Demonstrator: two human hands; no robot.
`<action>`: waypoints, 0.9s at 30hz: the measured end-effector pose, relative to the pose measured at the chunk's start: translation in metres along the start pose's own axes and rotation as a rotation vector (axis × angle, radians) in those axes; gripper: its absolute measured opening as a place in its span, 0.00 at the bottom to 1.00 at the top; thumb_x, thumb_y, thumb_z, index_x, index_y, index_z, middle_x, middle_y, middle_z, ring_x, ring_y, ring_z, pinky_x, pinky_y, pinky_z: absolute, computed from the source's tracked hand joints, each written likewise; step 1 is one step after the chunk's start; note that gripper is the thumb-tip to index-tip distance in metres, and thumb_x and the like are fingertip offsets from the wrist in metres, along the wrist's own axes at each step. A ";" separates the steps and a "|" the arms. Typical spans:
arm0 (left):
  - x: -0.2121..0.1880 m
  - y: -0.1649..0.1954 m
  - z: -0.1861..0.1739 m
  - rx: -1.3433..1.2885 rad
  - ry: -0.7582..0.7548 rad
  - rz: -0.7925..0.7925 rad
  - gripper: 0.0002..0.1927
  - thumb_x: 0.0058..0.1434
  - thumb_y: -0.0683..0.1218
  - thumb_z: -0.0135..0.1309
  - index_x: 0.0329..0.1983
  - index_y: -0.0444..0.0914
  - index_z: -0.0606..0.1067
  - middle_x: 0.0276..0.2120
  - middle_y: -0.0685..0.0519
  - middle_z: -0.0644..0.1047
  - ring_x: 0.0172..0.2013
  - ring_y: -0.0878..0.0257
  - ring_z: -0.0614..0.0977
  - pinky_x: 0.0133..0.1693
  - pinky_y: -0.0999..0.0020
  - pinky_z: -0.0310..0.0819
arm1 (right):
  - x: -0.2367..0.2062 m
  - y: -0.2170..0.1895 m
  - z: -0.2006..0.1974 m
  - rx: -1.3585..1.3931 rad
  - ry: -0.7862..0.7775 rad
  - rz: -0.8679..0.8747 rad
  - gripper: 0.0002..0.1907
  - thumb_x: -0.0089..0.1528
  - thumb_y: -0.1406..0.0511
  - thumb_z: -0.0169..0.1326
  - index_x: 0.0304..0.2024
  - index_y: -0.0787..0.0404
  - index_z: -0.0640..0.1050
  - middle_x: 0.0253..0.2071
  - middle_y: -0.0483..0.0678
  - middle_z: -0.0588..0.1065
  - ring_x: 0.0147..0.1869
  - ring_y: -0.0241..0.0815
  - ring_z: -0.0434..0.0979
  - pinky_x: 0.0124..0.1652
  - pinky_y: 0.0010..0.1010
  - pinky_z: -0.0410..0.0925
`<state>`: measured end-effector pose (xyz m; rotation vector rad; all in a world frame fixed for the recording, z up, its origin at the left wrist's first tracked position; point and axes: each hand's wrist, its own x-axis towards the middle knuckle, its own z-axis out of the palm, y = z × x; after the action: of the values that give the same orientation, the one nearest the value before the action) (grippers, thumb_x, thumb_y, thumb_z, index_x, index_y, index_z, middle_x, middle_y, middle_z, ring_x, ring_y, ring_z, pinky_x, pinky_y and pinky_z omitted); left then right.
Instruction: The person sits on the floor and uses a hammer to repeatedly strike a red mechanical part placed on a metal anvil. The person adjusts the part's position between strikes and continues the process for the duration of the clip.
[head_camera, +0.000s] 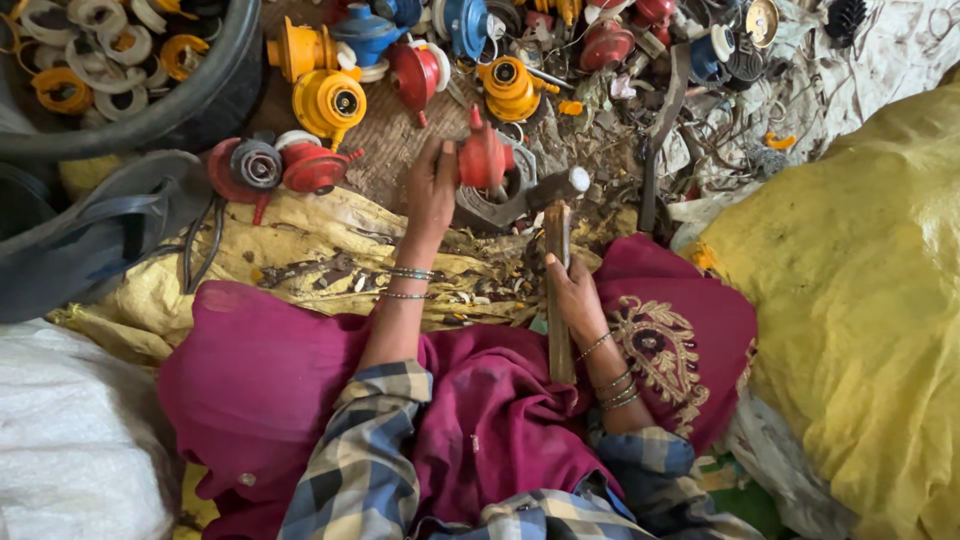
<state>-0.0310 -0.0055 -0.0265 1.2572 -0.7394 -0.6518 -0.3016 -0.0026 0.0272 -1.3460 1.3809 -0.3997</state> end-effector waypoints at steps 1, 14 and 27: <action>-0.001 -0.001 -0.004 0.064 -0.001 0.021 0.18 0.81 0.53 0.43 0.38 0.35 0.69 0.31 0.38 0.68 0.33 0.43 0.69 0.35 0.50 0.64 | 0.000 0.001 0.000 -0.006 0.005 0.023 0.17 0.69 0.55 0.50 0.42 0.64 0.71 0.26 0.43 0.70 0.23 0.35 0.70 0.22 0.28 0.66; -0.016 -0.017 0.008 0.652 0.036 0.065 0.16 0.75 0.55 0.43 0.38 0.40 0.71 0.27 0.39 0.78 0.31 0.37 0.80 0.30 0.44 0.69 | -0.001 -0.009 0.000 0.048 0.020 0.141 0.19 0.68 0.55 0.52 0.45 0.65 0.69 0.25 0.44 0.70 0.20 0.35 0.70 0.19 0.30 0.66; -0.021 -0.024 0.013 0.778 0.089 0.271 0.15 0.74 0.52 0.45 0.35 0.39 0.72 0.27 0.42 0.79 0.27 0.42 0.80 0.29 0.48 0.71 | -0.072 -0.077 -0.005 -0.108 0.015 -0.142 0.18 0.65 0.66 0.51 0.56 0.63 0.67 0.29 0.44 0.76 0.23 0.34 0.77 0.21 0.27 0.75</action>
<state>-0.0550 -0.0016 -0.0509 1.8287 -1.1190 -0.0639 -0.2874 0.0339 0.1256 -1.5382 1.3396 -0.4360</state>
